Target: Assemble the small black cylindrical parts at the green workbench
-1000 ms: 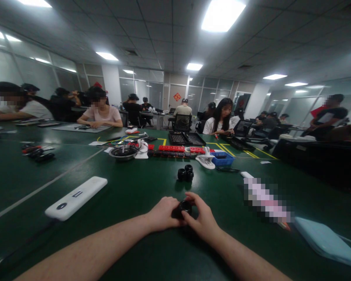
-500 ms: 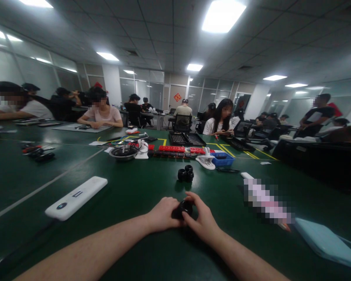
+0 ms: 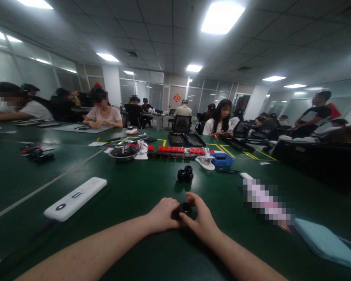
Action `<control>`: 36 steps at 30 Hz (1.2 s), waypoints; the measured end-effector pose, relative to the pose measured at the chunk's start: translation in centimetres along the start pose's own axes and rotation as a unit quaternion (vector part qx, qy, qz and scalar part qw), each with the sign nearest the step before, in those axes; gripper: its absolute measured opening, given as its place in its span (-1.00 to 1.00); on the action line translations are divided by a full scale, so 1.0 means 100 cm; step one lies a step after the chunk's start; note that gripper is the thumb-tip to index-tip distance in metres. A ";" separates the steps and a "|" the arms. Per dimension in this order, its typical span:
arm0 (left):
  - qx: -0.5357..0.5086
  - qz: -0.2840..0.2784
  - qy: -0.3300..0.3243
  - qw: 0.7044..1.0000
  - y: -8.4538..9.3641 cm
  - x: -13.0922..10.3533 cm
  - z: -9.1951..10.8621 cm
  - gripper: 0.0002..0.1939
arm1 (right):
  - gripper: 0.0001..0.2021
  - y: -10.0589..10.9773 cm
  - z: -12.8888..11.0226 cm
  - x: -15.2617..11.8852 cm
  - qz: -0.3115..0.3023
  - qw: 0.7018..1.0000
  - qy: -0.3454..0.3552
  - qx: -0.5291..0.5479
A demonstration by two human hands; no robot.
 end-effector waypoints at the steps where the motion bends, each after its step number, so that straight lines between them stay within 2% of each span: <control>1: 0.001 0.000 0.001 1.000 0.000 0.000 0.000 -0.71 | -0.52 0.001 -0.001 0.000 0.001 1.000 0.005 0.004; 10: -0.001 0.005 -0.002 1.000 0.001 0.000 0.002 -0.71 | -0.50 0.003 -0.007 -0.006 -0.003 0.998 0.055 0.031; 16: -0.001 0.001 -0.013 1.000 -0.001 0.000 0.002 -0.73 | -0.41 0.000 -0.004 -0.004 -0.013 0.999 0.040 0.024; 22: 0.002 0.004 -0.011 1.000 -0.001 0.000 0.003 -0.77 | -0.55 -0.001 -0.009 -0.006 -0.036 0.998 0.051 0.017; 25: -0.002 0.002 -0.013 1.000 0.000 0.000 0.004 -0.78 | -0.51 -0.002 -0.012 -0.008 -0.053 0.997 0.060 0.013; 30: -0.006 -0.004 -0.013 1.000 0.001 0.000 0.006 -0.78 | -0.44 -0.002 -0.006 -0.005 -0.048 0.998 0.033 -0.005; 36: -0.007 -0.010 -0.010 1.000 0.000 0.000 0.005 -0.79 | -0.57 -0.002 0.001 -0.001 -0.032 0.999 -0.006 -0.017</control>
Point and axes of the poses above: each hand's wrist, its own x-axis towards the middle knuckle, its own y-axis out of the back of the hand, z = x × y, the point moved 10 cm from there along x, towards the middle knuckle, and after that the axes turned 9 degrees about -y, right-handed, at the moved point
